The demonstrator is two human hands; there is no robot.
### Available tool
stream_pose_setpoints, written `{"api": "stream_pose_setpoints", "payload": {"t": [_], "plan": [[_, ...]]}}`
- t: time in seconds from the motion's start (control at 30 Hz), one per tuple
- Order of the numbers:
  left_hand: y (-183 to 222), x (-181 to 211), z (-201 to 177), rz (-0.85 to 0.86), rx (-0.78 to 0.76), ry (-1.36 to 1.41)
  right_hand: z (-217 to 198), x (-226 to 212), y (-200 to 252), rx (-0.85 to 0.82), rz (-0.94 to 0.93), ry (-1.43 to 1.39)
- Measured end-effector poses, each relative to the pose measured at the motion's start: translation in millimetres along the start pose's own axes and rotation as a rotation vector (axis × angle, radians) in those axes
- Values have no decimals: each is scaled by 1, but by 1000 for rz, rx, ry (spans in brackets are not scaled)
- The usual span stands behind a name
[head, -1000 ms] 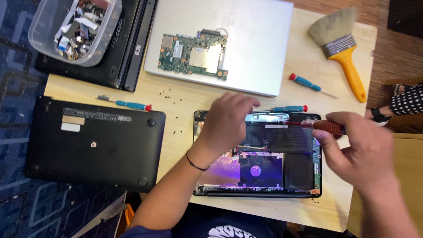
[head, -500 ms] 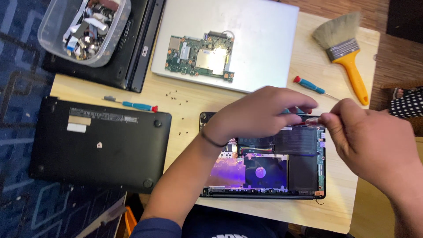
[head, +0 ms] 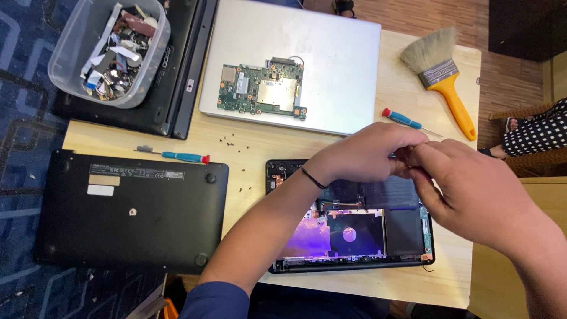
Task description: Disassembling and cleaning internal components of a laptop using screwdrivers and a brush
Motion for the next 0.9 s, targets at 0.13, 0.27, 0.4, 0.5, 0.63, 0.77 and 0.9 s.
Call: {"api": "stream_pose_setpoints", "payload": {"t": [0.13,0.27,0.4,0.5,0.63,0.77,0.9], "plan": [[-5,-13,11,-51,55,-33,0,2,1,-76,156,237],[-3,-4,17,-88,176,-207,8,9,2,-72,311,294],[-5,-13,24,-231,206,-124,6,-2,-5,-70,174,135],[-4,-16,14,-161,32,157,6,5,-4,-13,125,-43],[-3,-28,14,-58,-84,99,8,10,4,-16,124,55],[-5,-21,15,-138,94,19,12,11,5,-25,326,119],[-2,-7,9,-181,249,-104,20,16,2,38,368,130]]}}
Point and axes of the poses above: each hand's wrist, its own y-axis away from the middle knuckle, its own z-axis out of the palm, x = y × z, the point moved 4 cm from there along -y, towards the middle knuckle, and after that the axes turned 8 degrees about y, right-handed, at the moved point
